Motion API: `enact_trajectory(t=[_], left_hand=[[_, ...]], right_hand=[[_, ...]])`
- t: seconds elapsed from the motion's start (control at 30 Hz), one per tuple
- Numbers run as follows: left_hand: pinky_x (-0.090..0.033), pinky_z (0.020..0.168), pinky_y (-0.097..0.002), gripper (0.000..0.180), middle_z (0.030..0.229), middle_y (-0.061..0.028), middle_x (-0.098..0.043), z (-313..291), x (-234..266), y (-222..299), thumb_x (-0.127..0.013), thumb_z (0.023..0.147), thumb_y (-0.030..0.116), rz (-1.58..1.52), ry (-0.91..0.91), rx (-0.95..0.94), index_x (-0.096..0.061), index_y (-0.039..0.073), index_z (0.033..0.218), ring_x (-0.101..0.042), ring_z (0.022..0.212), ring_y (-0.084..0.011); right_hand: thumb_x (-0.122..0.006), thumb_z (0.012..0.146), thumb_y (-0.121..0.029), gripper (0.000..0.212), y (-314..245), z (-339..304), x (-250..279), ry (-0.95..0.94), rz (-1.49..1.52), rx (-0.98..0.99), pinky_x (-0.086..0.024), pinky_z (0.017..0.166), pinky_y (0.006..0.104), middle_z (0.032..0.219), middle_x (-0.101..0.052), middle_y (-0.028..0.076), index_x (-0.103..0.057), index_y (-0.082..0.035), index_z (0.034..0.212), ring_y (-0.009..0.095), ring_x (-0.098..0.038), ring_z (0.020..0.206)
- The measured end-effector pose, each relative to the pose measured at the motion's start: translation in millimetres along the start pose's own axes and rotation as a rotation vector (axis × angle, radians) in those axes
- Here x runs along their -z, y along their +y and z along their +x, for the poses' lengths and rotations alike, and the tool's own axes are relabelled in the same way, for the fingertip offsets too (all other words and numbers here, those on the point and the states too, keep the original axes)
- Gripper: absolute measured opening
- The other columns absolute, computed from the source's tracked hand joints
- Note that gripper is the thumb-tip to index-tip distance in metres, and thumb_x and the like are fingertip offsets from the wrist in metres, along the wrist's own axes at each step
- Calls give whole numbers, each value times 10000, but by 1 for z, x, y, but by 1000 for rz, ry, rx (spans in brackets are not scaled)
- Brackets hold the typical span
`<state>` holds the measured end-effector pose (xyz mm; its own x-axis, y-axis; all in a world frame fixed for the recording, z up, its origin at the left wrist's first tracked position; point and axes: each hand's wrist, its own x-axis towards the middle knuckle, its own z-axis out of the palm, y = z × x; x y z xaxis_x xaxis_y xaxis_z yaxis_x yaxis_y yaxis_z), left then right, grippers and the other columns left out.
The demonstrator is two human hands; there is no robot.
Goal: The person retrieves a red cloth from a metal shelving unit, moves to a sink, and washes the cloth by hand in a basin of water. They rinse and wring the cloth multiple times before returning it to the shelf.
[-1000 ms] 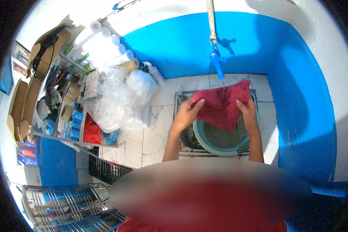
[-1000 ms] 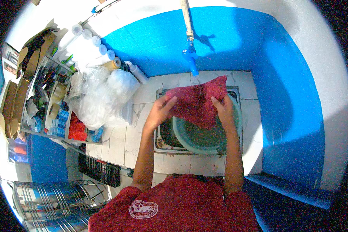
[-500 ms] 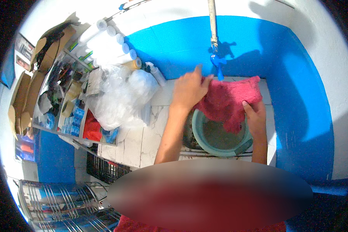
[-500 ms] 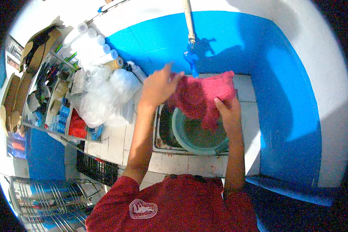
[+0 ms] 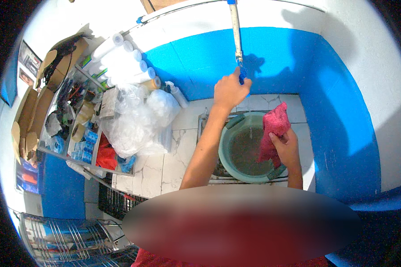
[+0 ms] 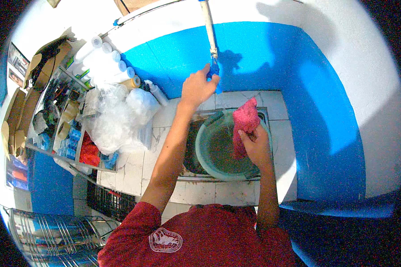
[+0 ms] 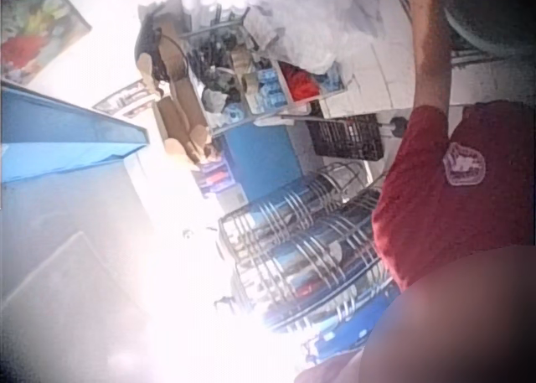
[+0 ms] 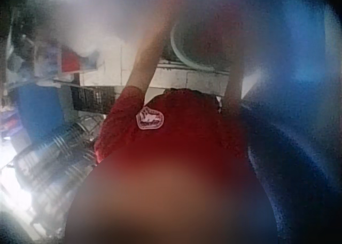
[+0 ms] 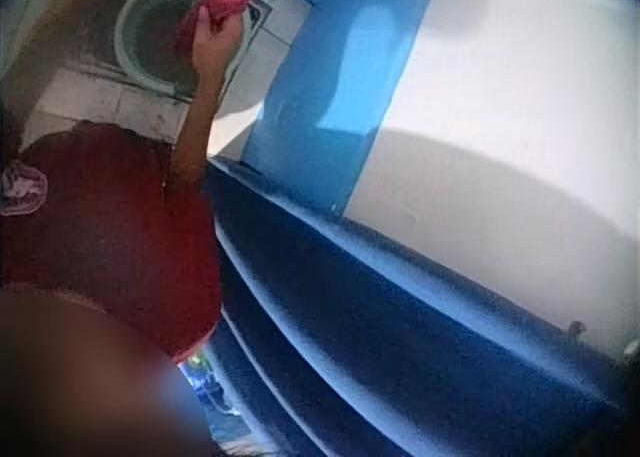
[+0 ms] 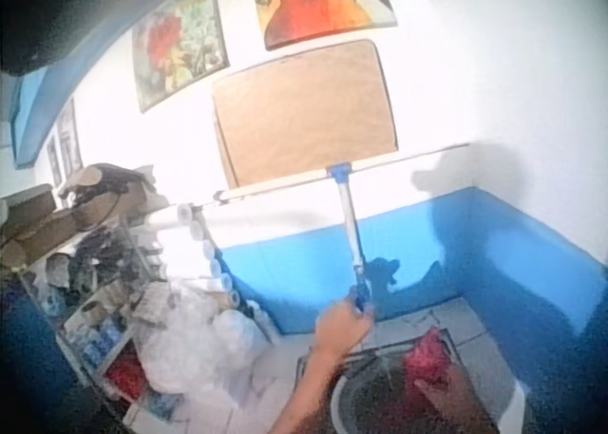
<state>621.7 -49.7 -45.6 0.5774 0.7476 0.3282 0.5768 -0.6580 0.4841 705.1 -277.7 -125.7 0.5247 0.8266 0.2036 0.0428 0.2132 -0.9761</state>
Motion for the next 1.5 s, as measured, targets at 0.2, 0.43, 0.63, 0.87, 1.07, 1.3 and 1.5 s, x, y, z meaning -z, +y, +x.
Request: enact_trajectory(t=[0.2,0.43,0.63,0.87,1.07,1.3,1.5], left_hand=[[-377,1074,-452,971,1324,-333,-521,-14,-1,-33,-548,895,566,-525,-224,-37,-71,31,1550,-512,1261,-418],[-292,1148,-422,1277,1538,-266,-276,-126,-43,-21,-896,656,350,-671,-279,-333,-44,5,1543,-342,1401,-377],[-480,936,-358,672,1182,-111,-642,-149,-106,-22,-826,752,208,-971,-345,66,-512,43,1323,-621,1063,-225],[-511,800,-286,467,1059,-31,-668,-156,-71,-40,-756,836,183,-1207,-402,88,-579,46,1246,-633,909,-127],[-484,756,-276,223,990,-104,-701,-132,-77,-4,-695,871,240,-1691,-90,139,-569,70,942,-594,744,-104],[-412,521,-266,273,580,29,-472,-111,-87,-11,-620,885,49,-1618,253,133,-433,102,694,-451,526,-68],[-261,443,-316,300,538,6,-427,-114,-98,-4,-667,813,66,-1052,300,-94,-418,83,648,-457,478,-120]], right_hand=[[-584,961,-145,238,-22,2,3,86,-290,129,-480,851,344,1069,-654,49,-607,-30,1168,152,-605,946],[-555,981,-206,218,-31,16,-28,74,60,136,-467,829,302,985,-654,41,-623,-54,1123,126,-587,896],[-503,1025,-261,219,-47,41,-50,-59,411,149,-475,718,299,865,-628,60,-543,-56,1091,158,-580,749],[-494,1026,-348,304,-22,54,4,62,635,200,-264,412,299,577,-380,-51,-490,-142,801,85,-276,421],[-515,1006,-376,358,63,19,-36,232,764,-227,-283,458,290,584,-410,-50,-445,-208,697,91,-364,474],[-487,1010,-290,244,120,-18,-55,325,733,-482,-505,855,380,973,-639,87,-595,-71,1009,216,-619,904],[-468,994,-387,392,147,-43,-69,235,1007,-567,-390,1058,550,1336,-528,142,-509,-134,1290,303,-516,1230]])
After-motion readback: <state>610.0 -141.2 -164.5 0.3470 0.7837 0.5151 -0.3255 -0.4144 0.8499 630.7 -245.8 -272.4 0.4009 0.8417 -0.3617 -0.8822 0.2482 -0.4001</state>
